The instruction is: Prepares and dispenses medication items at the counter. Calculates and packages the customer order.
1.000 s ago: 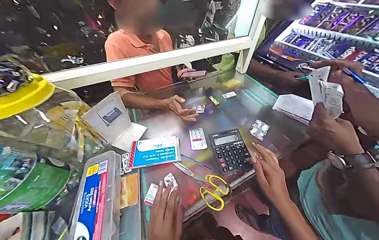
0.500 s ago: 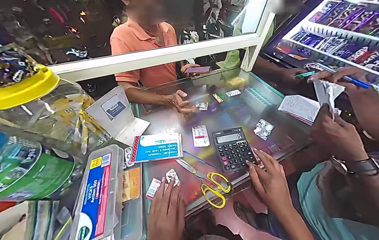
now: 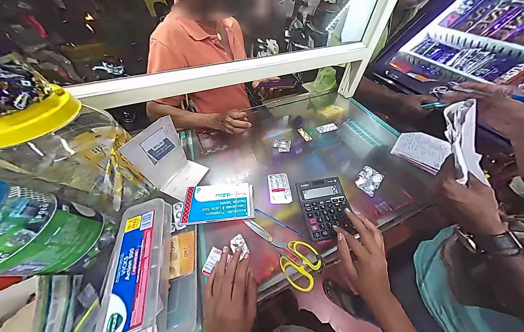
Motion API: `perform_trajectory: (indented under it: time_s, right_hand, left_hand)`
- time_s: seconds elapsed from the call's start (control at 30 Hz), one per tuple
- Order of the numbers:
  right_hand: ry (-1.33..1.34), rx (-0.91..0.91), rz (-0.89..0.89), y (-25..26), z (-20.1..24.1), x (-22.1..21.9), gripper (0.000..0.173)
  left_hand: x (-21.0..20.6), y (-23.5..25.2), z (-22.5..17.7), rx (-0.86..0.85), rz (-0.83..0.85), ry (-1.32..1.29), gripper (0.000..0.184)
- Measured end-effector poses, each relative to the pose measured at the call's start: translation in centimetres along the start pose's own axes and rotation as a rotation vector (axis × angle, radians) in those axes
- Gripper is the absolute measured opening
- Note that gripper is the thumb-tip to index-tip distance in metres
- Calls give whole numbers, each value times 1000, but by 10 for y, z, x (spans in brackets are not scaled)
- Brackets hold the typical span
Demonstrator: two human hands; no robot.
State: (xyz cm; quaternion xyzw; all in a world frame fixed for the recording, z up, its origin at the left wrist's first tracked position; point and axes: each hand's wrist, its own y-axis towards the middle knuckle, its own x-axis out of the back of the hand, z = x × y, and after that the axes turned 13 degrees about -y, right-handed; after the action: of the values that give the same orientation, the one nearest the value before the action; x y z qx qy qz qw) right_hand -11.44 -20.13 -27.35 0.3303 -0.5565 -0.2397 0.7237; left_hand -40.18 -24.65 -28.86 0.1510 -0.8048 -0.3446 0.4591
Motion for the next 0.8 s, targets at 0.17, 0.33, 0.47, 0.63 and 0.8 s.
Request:
perform_trajectory:
  time_s: [0.17, 0.33, 0.47, 0.63, 0.8]
  right_hand:
    - [-17, 42, 35, 4, -5, 0, 34]
    - [-106, 100, 133, 25, 0, -5, 38]
    - [-145, 140, 226, 37, 5, -10, 41]
    - [-66, 20, -11, 16, -10, 4, 40]
    - [-105, -28, -51, 5, -24, 11, 40]
  left_hand:
    - [0, 1, 1, -11, -3, 18, 35]
    - [0, 1, 0, -8, -9, 29, 35]
    - [0, 1, 0, 4, 3, 17, 35]
    - [1, 1, -1, 9, 7, 25, 36]
    - [1, 2, -2, -1, 12, 25, 35]
